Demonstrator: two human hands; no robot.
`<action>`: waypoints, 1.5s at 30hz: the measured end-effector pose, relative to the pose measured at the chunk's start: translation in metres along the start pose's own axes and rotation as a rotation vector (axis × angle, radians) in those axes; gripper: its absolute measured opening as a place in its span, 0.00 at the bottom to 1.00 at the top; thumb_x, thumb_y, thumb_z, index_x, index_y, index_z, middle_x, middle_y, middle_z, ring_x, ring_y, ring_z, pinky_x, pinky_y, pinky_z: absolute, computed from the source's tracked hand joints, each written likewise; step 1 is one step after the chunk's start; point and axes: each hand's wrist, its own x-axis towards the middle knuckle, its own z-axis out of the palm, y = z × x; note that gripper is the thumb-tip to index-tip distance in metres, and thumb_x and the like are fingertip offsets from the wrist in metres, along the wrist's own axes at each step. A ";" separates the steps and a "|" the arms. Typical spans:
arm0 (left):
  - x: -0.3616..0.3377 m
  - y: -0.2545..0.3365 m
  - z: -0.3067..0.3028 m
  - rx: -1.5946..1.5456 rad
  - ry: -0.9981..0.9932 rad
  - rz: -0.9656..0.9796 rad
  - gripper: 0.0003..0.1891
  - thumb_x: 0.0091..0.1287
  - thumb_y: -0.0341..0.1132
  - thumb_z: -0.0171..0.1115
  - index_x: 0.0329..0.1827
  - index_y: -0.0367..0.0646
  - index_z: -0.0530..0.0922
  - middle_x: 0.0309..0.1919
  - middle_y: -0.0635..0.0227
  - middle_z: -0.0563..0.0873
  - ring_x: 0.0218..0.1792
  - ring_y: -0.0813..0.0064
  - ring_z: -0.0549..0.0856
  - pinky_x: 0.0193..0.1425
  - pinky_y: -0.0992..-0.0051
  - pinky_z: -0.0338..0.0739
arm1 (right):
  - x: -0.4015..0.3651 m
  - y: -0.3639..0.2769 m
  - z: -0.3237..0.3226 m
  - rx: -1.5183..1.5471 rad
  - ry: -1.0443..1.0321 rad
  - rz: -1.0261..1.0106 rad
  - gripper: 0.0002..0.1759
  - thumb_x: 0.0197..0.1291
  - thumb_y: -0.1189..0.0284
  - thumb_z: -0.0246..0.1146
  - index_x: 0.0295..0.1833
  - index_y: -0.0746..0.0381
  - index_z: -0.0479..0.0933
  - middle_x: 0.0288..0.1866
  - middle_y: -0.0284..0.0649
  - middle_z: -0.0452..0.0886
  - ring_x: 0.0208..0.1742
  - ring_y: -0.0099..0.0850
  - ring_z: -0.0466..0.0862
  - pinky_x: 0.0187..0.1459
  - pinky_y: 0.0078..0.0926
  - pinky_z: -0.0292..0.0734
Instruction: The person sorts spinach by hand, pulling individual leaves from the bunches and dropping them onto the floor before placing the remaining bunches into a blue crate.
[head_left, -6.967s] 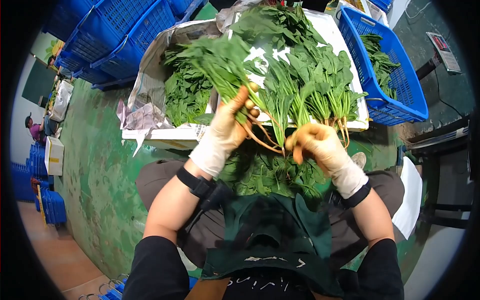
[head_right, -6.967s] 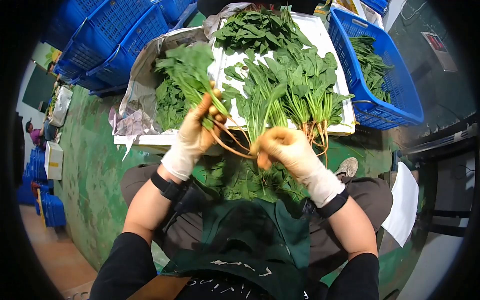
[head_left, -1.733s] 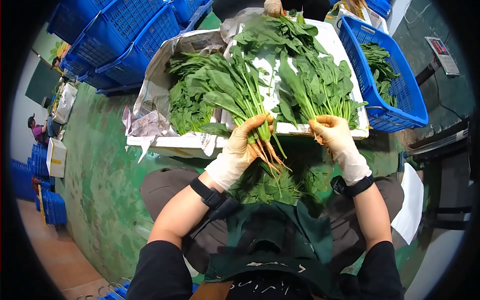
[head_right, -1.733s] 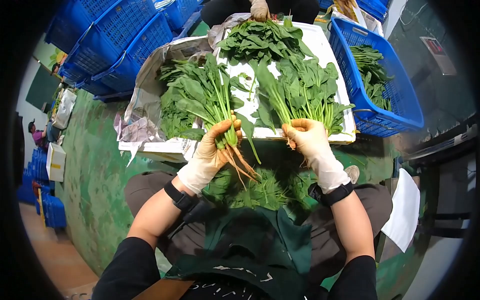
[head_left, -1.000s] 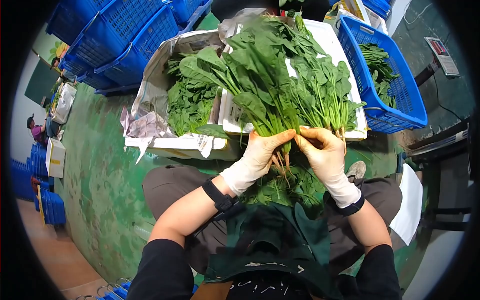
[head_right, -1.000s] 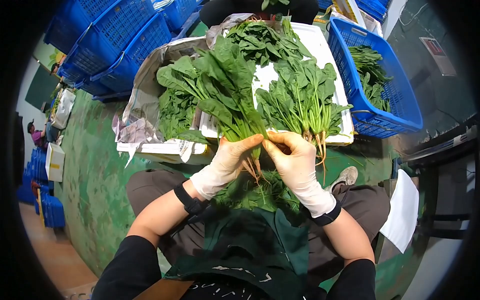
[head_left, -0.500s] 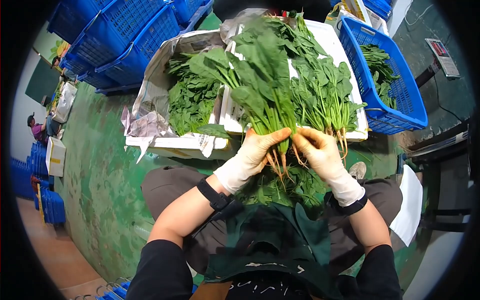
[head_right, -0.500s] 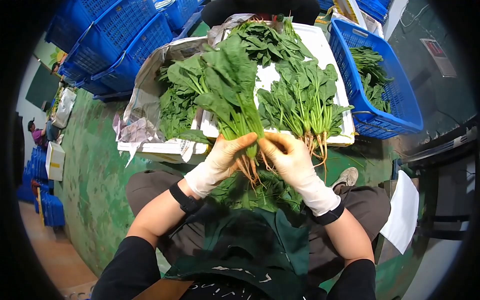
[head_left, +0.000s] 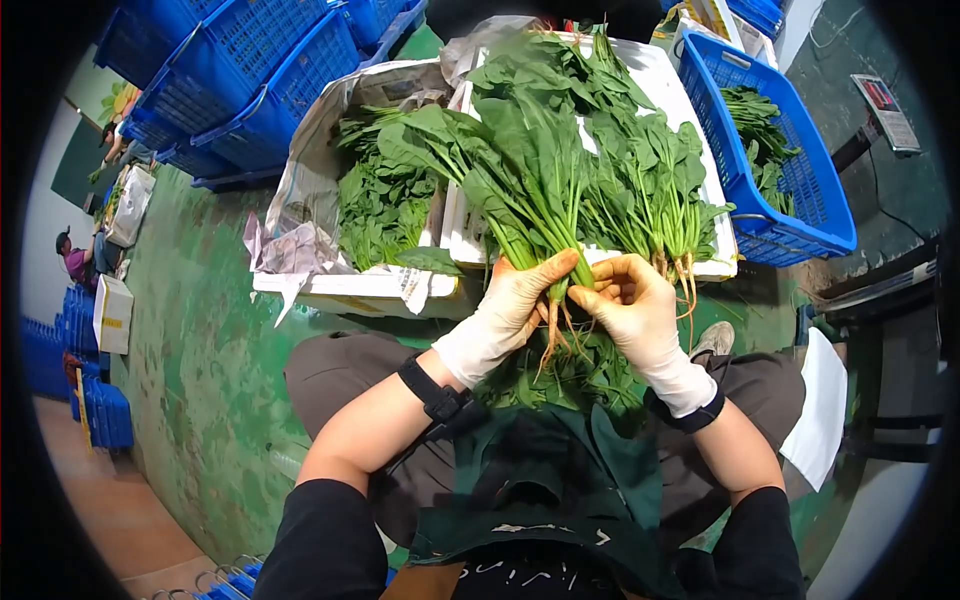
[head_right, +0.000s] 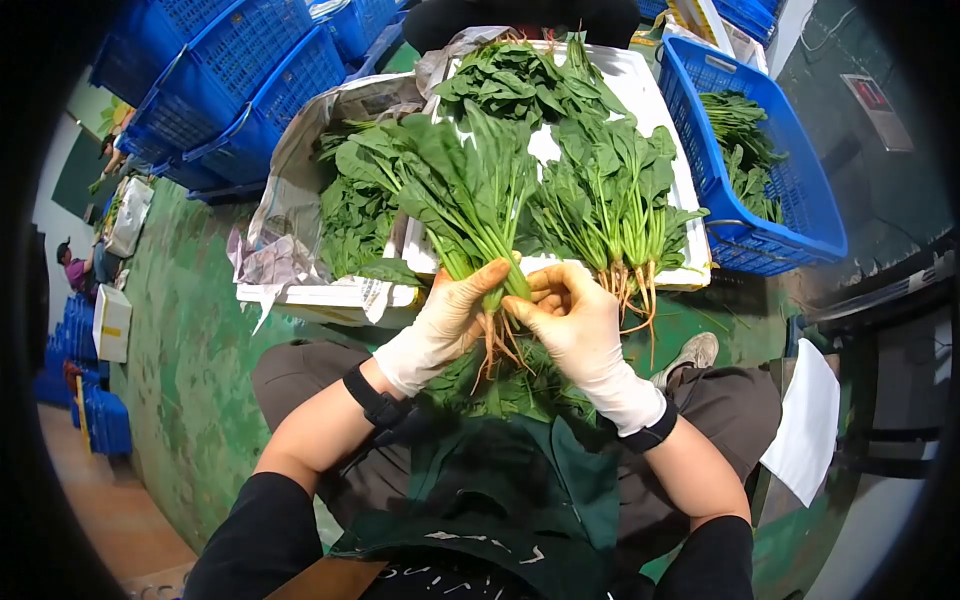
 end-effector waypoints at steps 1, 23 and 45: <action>0.001 0.001 -0.003 0.000 0.000 0.002 0.18 0.59 0.32 0.65 0.51 0.38 0.71 0.42 0.65 0.81 0.42 0.74 0.82 0.45 0.75 0.80 | 0.002 0.000 -0.003 0.268 -0.068 0.217 0.13 0.45 0.75 0.72 0.35 0.67 0.77 0.29 0.33 0.78 0.26 0.17 0.74 0.30 0.15 0.72; 0.004 0.008 -0.019 -0.301 -0.096 -0.170 0.14 0.62 0.29 0.59 0.51 0.36 0.72 0.41 0.60 0.82 0.41 0.69 0.83 0.47 0.72 0.81 | -0.008 0.015 -0.003 1.022 -0.107 0.617 0.11 0.58 0.71 0.63 0.42 0.68 0.74 0.33 0.39 0.80 0.29 0.25 0.81 0.33 0.20 0.78; -0.038 -0.016 0.042 1.569 -0.211 0.326 0.39 0.53 0.38 0.68 0.65 0.33 0.58 0.51 0.46 0.76 0.51 0.52 0.78 0.53 0.68 0.74 | -0.013 0.020 -0.005 1.059 -0.051 0.615 0.17 0.53 0.71 0.67 0.47 0.66 0.74 0.43 0.39 0.80 0.40 0.29 0.81 0.44 0.26 0.77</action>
